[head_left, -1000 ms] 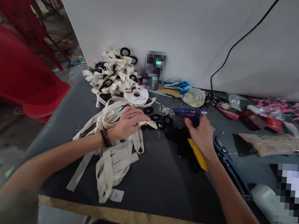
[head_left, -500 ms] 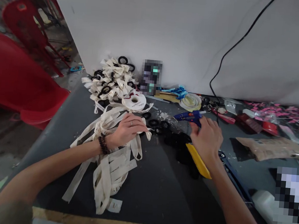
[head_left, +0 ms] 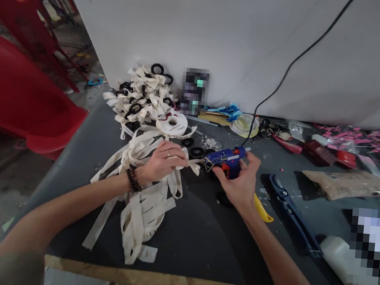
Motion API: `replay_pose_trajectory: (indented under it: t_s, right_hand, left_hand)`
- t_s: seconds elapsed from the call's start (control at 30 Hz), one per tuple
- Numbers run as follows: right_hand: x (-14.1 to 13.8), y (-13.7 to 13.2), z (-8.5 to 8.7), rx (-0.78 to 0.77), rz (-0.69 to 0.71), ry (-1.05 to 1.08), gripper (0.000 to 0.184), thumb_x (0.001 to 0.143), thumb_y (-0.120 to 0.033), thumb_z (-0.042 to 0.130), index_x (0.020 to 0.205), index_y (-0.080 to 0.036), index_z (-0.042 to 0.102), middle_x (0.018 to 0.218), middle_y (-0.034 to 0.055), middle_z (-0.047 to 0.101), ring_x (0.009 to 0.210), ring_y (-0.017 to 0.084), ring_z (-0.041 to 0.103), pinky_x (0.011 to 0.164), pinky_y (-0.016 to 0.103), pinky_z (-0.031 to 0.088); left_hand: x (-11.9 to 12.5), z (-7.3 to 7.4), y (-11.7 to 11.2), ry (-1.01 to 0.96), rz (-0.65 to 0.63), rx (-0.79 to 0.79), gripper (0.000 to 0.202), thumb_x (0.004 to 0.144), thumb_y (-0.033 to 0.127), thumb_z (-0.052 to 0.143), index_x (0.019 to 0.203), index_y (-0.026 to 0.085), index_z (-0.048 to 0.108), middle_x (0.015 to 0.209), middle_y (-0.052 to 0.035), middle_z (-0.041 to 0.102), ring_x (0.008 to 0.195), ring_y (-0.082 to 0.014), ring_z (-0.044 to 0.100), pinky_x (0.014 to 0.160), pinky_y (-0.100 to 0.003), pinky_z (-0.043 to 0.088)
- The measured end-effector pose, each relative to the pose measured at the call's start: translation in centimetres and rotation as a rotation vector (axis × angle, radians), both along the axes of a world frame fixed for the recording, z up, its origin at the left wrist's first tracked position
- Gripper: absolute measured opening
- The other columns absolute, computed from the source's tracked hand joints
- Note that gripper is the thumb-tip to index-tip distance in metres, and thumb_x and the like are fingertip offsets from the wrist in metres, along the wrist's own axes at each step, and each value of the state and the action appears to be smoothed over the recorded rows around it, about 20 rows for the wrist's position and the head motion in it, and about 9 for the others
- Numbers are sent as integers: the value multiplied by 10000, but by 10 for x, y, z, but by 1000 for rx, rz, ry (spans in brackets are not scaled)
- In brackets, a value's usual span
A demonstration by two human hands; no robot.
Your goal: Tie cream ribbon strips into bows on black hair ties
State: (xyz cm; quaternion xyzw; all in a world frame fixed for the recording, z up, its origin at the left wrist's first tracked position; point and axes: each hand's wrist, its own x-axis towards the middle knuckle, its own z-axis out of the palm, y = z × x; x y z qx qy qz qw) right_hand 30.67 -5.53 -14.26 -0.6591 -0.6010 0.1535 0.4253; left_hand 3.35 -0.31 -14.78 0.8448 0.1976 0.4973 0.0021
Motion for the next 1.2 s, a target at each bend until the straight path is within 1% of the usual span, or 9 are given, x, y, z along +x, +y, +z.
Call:
replay_pose_trajectory:
  t_s: [0.07, 0.13, 0.2, 0.3, 0.5, 0.67, 0.8, 1.03, 1.2]
  right_hand:
    - [1, 1, 2, -16, -9, 38, 852, 785, -766, 796, 1356, -213, 488, 1015, 106, 790, 727, 290, 761, 695, 469, 645]
    - [2, 2, 4, -2, -14, 27, 746, 819, -740, 773, 1309, -234, 528, 977, 80, 806, 705, 272, 759, 681, 445, 649]
    - [4, 1, 6, 36, -19, -25, 652, 841, -716, 753, 1262, -251, 578, 997, 87, 828, 802, 300, 799, 733, 454, 666]
    - [4, -2, 7, 65, -23, -89, 601, 849, -692, 746, 1253, -262, 633, 1043, 99, 848, 941, 342, 829, 812, 480, 681]
    - [0, -5, 2, 87, -42, -119, 625, 890, -673, 708, 1342, -247, 642, 1000, 82, 864, 872, 323, 838, 771, 451, 684]
    - [2, -5, -1, 87, -44, -145, 641, 906, -652, 694, 1393, -240, 627, 1082, 105, 873, 990, 354, 850, 866, 504, 690]
    - [4, -6, 0, 64, -5, -143, 638, 939, -646, 675, 1427, -239, 612, 1111, 110, 869, 1020, 354, 849, 893, 510, 689]
    - [2, -6, 0, 37, 32, -141, 647, 982, -671, 626, 1456, -232, 583, 1174, 130, 856, 1081, 356, 841, 934, 509, 680]
    - [3, -6, 0, 44, 47, -139, 647, 997, -693, 604, 1447, -230, 587, 1181, 145, 854, 1106, 365, 840, 924, 517, 687]
  left_hand:
    - [0, -1, 0, 3, 25, 7, 398, 951, -36, 552, 1057, 290, 755, 955, 13, 834, 1002, -186, 761, 843, -351, 539]
    - [0, -3, 0, 6, 39, 8, 403, 955, -40, 541, 1060, 284, 757, 950, 8, 833, 999, -187, 759, 834, -351, 540]
    - [-1, -5, 0, 13, 51, -5, 385, 978, -28, 543, 1056, 279, 762, 937, 1, 831, 1003, -191, 762, 844, -356, 555]
    - [-1, -6, -1, 14, 57, -25, 344, 1015, 3, 557, 1043, 274, 767, 928, -13, 826, 1029, -203, 777, 884, -374, 590]
    - [-1, 3, -3, -32, -33, -28, 293, 1038, 22, 574, 1100, 250, 747, 1006, -33, 850, 1121, -204, 805, 941, -368, 638]
    - [1, 8, -4, -21, -65, -48, 310, 1025, -2, 572, 1121, 248, 728, 1005, -34, 860, 1012, -187, 837, 871, -337, 651]
    - [1, 5, -3, -18, -55, -36, 325, 1035, 3, 544, 1114, 254, 734, 994, -36, 857, 928, -171, 830, 811, -320, 643]
    - [1, 1, -3, -5, -32, -36, 326, 1027, 18, 540, 1108, 261, 741, 990, -33, 857, 926, -174, 827, 810, -329, 645]
    - [4, 2, -2, -51, -15, -34, 372, 982, -44, 516, 1063, 257, 719, 918, -4, 854, 870, -157, 827, 788, -318, 648]
